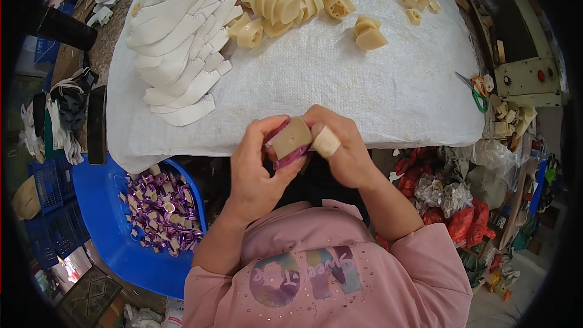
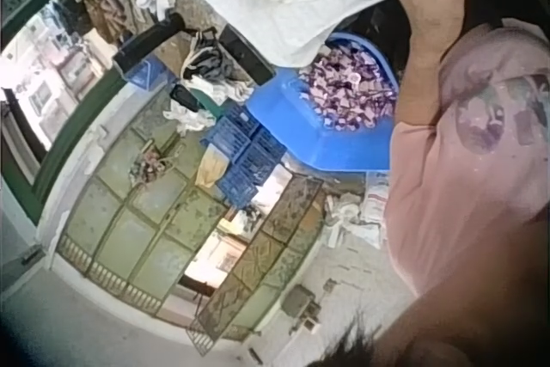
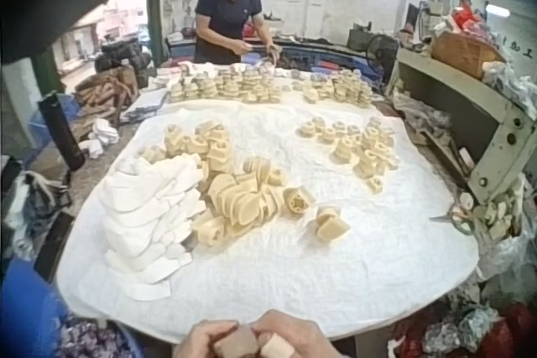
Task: The person is assembling white and tan shoe components by manually inserting one piece into another and securing them.
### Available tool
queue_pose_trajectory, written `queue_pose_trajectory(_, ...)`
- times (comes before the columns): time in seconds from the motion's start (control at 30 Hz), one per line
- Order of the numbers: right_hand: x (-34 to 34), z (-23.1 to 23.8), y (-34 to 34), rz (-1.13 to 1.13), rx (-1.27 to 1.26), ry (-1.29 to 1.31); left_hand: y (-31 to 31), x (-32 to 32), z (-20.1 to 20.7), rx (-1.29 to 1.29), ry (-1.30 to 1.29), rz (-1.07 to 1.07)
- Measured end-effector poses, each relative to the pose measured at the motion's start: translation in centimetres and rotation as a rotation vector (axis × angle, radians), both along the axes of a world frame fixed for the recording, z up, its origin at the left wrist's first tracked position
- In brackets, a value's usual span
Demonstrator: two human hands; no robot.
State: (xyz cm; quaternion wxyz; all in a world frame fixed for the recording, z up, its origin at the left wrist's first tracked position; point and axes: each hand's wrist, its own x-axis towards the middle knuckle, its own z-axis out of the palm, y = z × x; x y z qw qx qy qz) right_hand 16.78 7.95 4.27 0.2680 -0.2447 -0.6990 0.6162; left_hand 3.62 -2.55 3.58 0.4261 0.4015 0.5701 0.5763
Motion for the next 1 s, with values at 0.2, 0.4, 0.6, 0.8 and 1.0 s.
queue_pose_trajectory(0.2,-0.2,-0.9,1.8,0.156,-0.587,0.089,-0.1,-1.3,0.8,0.015,0.320,-0.030)
queue_pose_trajectory(0.4,0.1,-1.1,2.3,0.263,-0.406,0.142,0.2,-1.0,2.0,0.139,0.534,-0.050)
queue_pose_trajectory(0.6,-0.6,-0.9,0.5,0.030,0.120,0.017,0.5,0.0,1.3,0.109,0.454,0.023)
queue_pose_trajectory(0.8,0.3,-2.0,0.2,0.123,-0.524,0.285,0.9,0.3,0.4,0.206,0.597,0.119)
queue_pose_trajectory(1.0,-0.1,-2.9,-1.1,0.025,-0.218,0.321,1.1,1.5,-0.1,0.257,0.646,0.237)
